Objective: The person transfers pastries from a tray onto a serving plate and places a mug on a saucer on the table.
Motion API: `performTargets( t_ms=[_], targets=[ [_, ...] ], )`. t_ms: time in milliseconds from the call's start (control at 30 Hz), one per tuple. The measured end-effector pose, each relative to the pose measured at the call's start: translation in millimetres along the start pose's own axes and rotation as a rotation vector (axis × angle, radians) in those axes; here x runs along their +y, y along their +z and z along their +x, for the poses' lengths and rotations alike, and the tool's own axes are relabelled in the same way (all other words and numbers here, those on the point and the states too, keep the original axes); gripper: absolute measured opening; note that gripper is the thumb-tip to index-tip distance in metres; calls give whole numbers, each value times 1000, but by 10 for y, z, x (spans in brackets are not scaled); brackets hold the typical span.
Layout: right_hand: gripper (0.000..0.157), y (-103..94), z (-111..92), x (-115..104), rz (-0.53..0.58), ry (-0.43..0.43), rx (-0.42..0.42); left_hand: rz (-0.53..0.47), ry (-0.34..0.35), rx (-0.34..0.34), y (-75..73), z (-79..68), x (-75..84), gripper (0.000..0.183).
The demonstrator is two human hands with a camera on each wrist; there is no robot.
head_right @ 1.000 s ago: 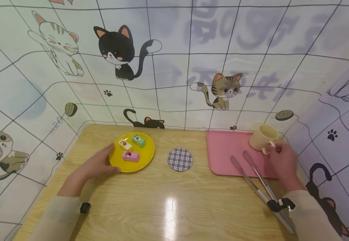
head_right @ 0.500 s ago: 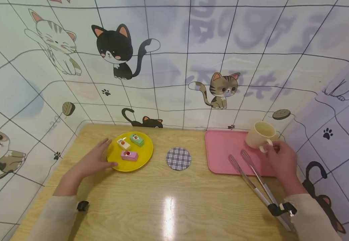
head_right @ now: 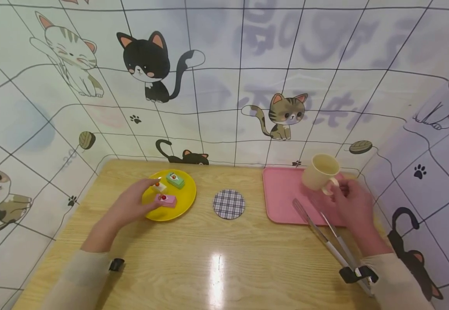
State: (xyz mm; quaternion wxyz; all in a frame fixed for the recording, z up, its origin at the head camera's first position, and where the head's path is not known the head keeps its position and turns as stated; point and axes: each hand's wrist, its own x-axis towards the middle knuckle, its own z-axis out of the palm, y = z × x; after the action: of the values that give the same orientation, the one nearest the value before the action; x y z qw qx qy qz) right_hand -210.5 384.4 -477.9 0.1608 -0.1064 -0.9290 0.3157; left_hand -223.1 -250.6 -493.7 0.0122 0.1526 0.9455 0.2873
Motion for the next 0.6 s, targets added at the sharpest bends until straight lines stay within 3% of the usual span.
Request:
performTargets(
  t_ms=[200, 333, 600],
  targets=[
    [33, 45, -65, -146, 49, -84, 11, -25, 66, -8, 123, 111, 192, 72],
    [29, 73, -104, -226, 23, -106, -5, -3, 111, -28, 191, 172, 347, 70],
    [28, 128, -174, -324, 32, -109, -29, 58, 119, -92, 353, 289, 635, 70]
  ],
)
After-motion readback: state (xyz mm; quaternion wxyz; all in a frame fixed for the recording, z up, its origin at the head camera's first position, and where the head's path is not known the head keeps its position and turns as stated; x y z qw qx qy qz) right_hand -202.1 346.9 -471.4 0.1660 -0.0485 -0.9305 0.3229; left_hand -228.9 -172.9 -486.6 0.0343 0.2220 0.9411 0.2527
